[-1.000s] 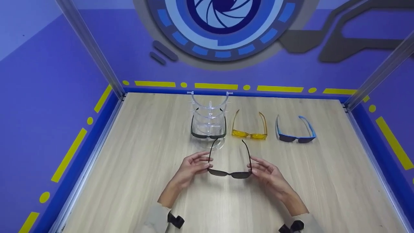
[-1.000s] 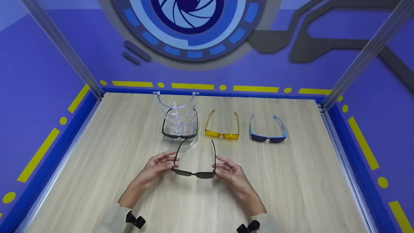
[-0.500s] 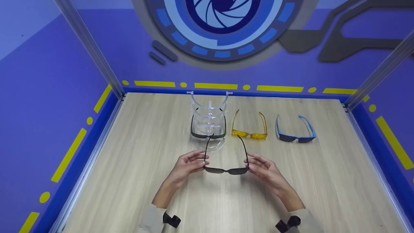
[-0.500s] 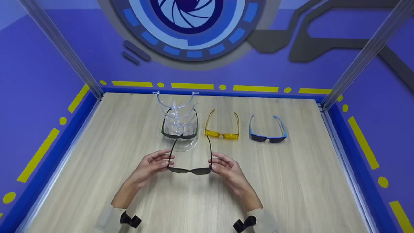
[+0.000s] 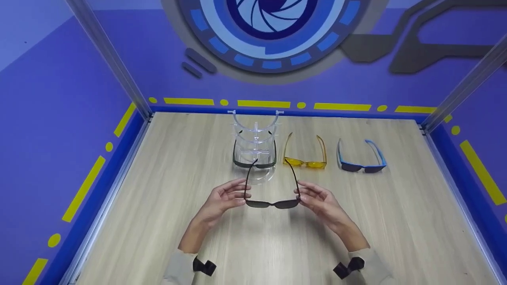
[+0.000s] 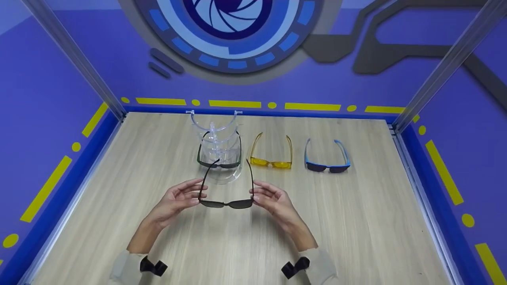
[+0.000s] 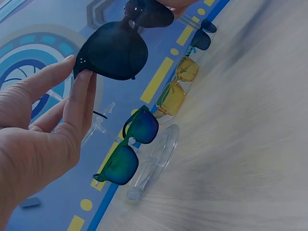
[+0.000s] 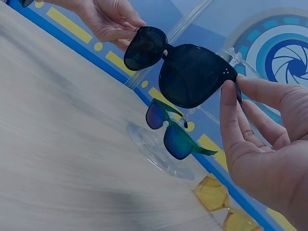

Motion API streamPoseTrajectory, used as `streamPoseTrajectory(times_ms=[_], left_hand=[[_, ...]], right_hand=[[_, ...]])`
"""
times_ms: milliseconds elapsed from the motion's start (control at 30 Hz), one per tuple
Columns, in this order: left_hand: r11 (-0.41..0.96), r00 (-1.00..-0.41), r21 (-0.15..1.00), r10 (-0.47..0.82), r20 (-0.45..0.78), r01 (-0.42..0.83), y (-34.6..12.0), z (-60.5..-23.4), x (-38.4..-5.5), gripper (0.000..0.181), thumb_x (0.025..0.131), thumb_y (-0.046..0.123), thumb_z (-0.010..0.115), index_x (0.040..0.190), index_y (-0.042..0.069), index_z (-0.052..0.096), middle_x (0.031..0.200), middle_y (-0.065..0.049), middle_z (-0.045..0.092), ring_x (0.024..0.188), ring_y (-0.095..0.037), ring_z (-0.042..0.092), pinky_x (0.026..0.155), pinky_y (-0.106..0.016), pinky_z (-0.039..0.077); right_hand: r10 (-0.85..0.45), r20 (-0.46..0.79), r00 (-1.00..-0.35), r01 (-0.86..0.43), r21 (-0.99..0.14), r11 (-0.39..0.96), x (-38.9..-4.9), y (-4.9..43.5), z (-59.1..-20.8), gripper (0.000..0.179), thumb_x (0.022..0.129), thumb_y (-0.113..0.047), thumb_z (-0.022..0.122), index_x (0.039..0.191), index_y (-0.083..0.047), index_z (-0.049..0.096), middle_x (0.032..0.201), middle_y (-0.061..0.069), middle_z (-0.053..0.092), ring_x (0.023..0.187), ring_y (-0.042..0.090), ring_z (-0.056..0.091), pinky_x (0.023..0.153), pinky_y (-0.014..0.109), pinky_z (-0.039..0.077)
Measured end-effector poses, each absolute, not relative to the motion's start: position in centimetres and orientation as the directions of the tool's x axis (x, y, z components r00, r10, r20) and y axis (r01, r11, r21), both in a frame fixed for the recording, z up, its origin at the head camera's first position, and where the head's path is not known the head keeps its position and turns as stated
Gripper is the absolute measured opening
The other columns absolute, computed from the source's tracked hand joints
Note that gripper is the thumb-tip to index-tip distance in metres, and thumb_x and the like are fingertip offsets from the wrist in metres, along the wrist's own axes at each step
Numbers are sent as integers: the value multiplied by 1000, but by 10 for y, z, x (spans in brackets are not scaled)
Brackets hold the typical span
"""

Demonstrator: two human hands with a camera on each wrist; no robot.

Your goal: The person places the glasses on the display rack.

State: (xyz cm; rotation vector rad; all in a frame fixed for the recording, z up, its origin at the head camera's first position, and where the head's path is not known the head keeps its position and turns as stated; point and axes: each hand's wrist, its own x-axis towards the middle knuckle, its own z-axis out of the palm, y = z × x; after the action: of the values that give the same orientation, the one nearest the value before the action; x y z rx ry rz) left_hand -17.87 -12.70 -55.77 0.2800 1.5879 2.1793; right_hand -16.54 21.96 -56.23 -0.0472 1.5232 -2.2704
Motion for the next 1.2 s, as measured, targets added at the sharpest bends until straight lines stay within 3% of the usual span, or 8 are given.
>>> streamPoseTrajectory(times_ms=[367,633,933,1200], left_hand=[[-278,-886,936,459,-69,-217,-125,-551,-175,71,89,-5,72,151,-12,36,129,-6,66,112,-16,70,100,-29,58],[-282,-887,939,460,-48,-197,-123,-551,-174,68,89,-6,71,149,-11,39,133,-12,64,111,-18,70,98,-30,59],[-263,-905,947,422,-57,-183,-127,-553,-176,68,88,-7,72,149,-9,42,134,-16,63,111,-18,70,96,-31,60],[-274,-918,948,395,-42,-161,-135,-554,-183,68,88,-8,71,149,-9,41,130,-7,66,111,-17,70,95,-28,60]], right_hand=[[-391,-161,-906,307,-887,-345,-165,223,-558,45,98,1,64,141,-8,58,120,-1,73,112,11,70,97,25,58],[-390,-148,-909,300,-882,-363,-162,224,-558,42,98,2,63,137,-13,62,120,0,73,113,11,70,98,25,58],[-378,-164,-911,310,-877,-368,-165,218,-559,46,97,2,64,141,-9,58,121,-1,73,115,12,69,100,25,57],[-364,-162,-917,303,-878,-371,-175,208,-559,49,96,2,66,143,-7,56,123,-1,72,119,12,67,104,26,55]])
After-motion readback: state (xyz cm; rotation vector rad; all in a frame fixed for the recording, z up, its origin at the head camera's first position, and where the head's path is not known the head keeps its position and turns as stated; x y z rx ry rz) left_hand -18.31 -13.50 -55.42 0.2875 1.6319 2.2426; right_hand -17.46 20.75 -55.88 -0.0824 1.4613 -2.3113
